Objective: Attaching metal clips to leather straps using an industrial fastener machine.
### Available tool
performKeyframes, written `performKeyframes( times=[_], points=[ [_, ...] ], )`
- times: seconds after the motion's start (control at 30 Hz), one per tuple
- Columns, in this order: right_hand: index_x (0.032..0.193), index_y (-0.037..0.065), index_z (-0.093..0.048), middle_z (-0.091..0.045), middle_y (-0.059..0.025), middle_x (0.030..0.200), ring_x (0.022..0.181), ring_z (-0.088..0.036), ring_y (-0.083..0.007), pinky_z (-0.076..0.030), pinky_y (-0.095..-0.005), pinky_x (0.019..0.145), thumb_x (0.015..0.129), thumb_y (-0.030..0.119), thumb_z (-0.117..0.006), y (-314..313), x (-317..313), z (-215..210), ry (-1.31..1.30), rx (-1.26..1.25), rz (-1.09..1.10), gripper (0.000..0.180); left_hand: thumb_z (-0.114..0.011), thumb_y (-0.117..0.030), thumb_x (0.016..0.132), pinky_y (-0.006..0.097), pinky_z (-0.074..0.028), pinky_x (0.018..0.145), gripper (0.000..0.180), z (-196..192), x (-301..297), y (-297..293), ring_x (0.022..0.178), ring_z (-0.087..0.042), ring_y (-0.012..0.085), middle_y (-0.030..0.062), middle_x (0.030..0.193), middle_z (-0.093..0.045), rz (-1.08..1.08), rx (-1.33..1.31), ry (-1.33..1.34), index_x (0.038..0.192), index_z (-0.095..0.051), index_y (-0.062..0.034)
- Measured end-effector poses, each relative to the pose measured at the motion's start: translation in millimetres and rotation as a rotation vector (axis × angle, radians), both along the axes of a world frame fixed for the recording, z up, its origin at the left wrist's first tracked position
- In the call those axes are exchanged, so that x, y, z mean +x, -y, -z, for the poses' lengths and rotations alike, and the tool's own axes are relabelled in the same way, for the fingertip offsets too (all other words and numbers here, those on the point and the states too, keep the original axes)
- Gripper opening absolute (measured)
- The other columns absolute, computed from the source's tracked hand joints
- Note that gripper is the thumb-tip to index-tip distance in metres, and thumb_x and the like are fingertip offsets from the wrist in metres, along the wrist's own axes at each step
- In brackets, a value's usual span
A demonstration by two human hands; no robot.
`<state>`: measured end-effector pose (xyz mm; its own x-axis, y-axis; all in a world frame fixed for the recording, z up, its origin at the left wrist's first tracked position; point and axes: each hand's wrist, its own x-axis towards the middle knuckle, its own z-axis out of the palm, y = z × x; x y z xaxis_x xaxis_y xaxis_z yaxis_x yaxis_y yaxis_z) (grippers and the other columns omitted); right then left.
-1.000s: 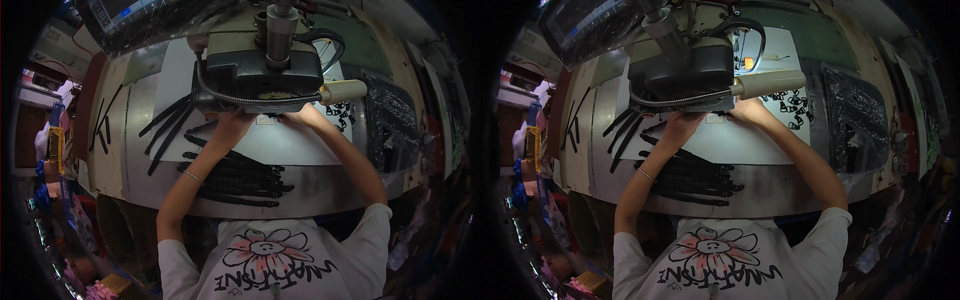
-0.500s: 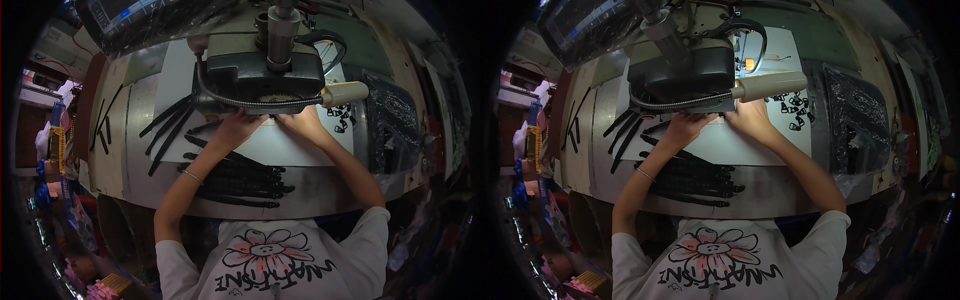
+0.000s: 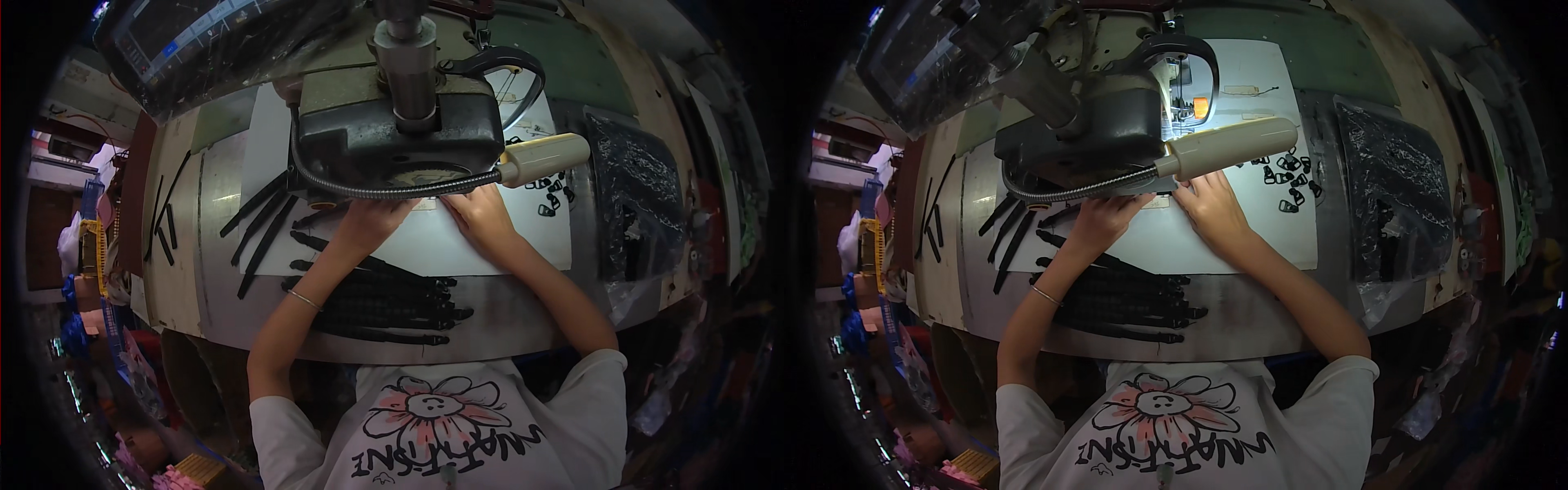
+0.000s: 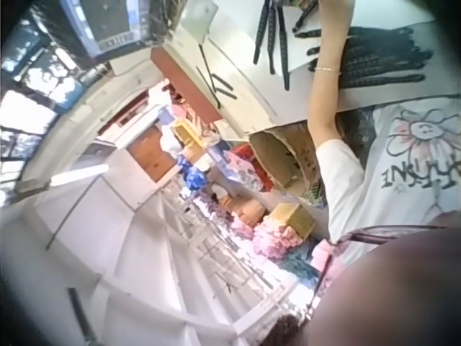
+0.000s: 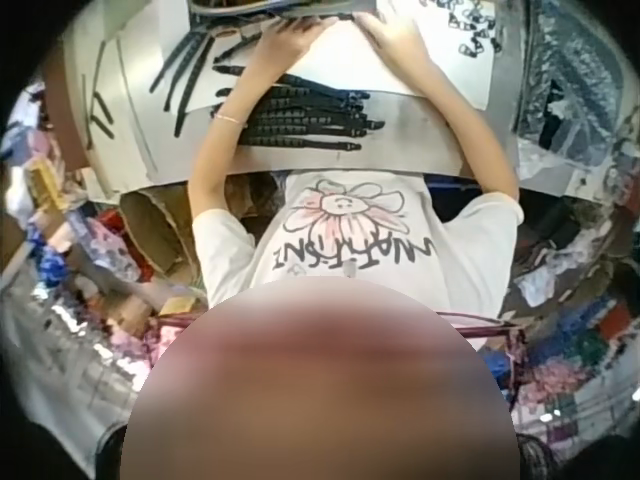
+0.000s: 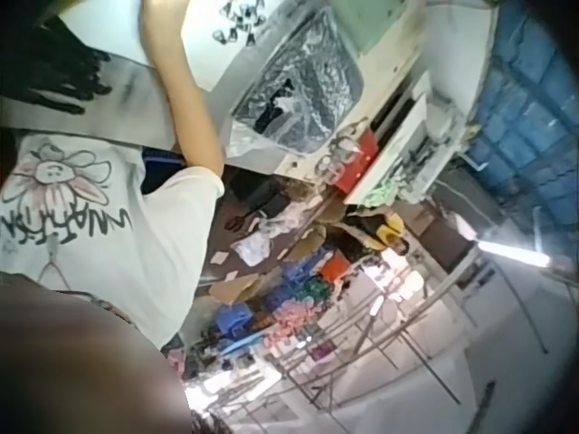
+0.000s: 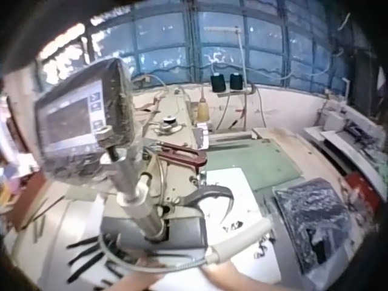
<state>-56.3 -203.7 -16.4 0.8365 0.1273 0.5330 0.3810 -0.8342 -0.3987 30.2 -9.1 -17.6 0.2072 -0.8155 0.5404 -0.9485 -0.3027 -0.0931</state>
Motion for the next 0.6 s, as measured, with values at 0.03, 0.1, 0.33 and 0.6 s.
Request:
performKeyframes(
  times=[0.03, 0.1, 0.33, 0.6],
  points=[
    [0.092, 0.003, -0.063, -0.057, -0.0152, 0.094, 0.088, -0.052, -0.0334, -0.040, -0.0405, 0.078, 0.075, 0.003, -0.062, -2, -1, -1, -0.026, -0.006, 0.004, 0.017, -0.058, -0.003, 0.072, 0.035, -0.039, 0.094, 0.035, -1, -1, -1, 0.101, -0.054, 0.0181, 0.0023, 0.100, -0.062, -0.016, 0.009, -0.012, 0.106, -0.063, -0.0125],
    [0.093, 0.003, -0.063, -0.057, -0.0156, 0.094, 0.088, -0.051, -0.0334, -0.040, -0.0402, 0.077, 0.075, 0.003, -0.062, -3, -3, -2, -0.049, -0.010, 0.008, 0.017, -0.057, -0.002, 0.072, 0.035, -0.039, 0.093, 0.036, -3, -2, -1, 0.101, -0.054, 0.0190, 0.0040, 0.102, -0.061, 0.005, 0.045, -0.027, 0.107, -0.063, -0.0106],
    [0.086, -0.002, -0.057, -0.049, -0.0128, 0.092, 0.088, -0.048, -0.0292, -0.040, -0.0381, 0.077, 0.069, -0.003, -0.056, -6, -4, -3, -0.004, 0.005, 0.018, 0.017, -0.050, 0.004, 0.072, 0.040, -0.040, 0.094, 0.048, -3, -19, -2, 0.103, -0.053, 0.0302, 0.0123, 0.110, -0.055, -0.047, 0.086, -0.419, 0.118, -0.053, -0.0052],
    [0.087, -0.002, -0.058, -0.049, -0.0121, 0.091, 0.088, -0.048, -0.0280, -0.040, -0.0370, 0.075, 0.069, -0.004, -0.056, -6, -3, -1, 0.008, 0.022, 0.015, 0.019, -0.048, 0.007, 0.069, 0.041, -0.036, 0.097, 0.057, -12, -32, -2, 0.109, -0.045, 0.0338, 0.0159, 0.118, -0.046, -0.054, 0.220, -0.384, 0.125, -0.047, -0.0052]
  ],
)
